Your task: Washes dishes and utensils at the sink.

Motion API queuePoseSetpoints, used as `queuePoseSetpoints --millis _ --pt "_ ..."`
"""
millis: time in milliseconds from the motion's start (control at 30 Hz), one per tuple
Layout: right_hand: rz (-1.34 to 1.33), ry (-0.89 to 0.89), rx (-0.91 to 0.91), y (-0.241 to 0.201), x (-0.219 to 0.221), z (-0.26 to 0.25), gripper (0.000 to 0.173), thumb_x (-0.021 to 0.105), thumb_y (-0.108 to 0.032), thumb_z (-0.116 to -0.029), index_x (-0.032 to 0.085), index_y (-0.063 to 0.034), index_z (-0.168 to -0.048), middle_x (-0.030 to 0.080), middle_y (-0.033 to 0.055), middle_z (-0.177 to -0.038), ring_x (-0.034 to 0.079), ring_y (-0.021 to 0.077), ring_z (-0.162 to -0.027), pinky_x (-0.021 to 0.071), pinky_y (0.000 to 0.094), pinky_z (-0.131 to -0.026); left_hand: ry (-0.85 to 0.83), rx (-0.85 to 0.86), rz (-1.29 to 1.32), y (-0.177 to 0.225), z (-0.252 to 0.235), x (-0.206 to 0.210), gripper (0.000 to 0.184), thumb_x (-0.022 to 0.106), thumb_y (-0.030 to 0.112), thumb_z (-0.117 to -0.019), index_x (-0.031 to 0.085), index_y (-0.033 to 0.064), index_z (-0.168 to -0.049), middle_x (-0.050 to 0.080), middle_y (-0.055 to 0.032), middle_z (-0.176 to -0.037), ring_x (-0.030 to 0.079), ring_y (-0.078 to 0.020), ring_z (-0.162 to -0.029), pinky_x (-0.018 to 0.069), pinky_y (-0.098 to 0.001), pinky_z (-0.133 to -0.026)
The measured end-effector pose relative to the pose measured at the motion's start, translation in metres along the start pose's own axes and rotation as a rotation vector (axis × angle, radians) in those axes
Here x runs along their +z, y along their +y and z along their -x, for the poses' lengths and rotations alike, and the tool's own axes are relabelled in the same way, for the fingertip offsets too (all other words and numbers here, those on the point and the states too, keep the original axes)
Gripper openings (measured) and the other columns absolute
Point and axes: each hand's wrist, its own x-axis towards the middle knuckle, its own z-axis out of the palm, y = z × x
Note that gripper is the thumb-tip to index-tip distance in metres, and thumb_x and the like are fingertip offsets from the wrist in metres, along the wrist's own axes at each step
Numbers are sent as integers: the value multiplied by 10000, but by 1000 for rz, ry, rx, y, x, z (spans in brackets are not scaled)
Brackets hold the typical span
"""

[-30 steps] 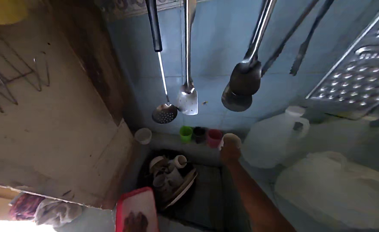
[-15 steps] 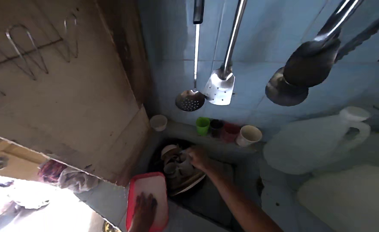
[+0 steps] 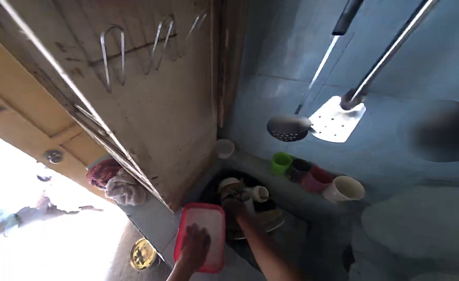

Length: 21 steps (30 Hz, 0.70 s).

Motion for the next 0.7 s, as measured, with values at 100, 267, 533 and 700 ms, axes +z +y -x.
queuePoseSetpoints --millis 100,267,533,700 --pt "-48 -30 -25 -10 -25 30 436 498 -288 -1066 589 7 -1374 574 236 -1416 522 393 -1343 387 579 -1124 -31 -15 22 2 2 -4 527 401 367 -1094 458 95 -1541 329 -217 -1640 172 -455 -1552 167 -602 -1253" --pt "16 -44 -129 21 -31 25 492 589 -247 -1027 520 -38 -1466 522 239 -1473 477 409 -1383 361 592 -1145 -37 8 39 4 6 -6 510 404 348 -1098 462 95 -1537 335 -206 -1639 163 -459 -1553 155 -629 -1245" --pt "-938 359 -90 37 -77 77 337 682 -153 -975 633 49 -1240 664 190 -1184 635 228 -1068 517 404 -952 -11 9 76 -2 3 -2 549 406 385 -1089 440 89 -1550 264 -279 -1644 160 -497 -1540 179 -640 -1235" --pt "-1813 343 -127 34 -72 102 314 416 -187 -1089 468 -19 -1349 622 137 -1102 667 208 -907 595 382 -742 -5 27 29 1 5 -5 562 378 367 -1100 397 53 -1566 270 -243 -1655 156 -456 -1555 157 -600 -1251"
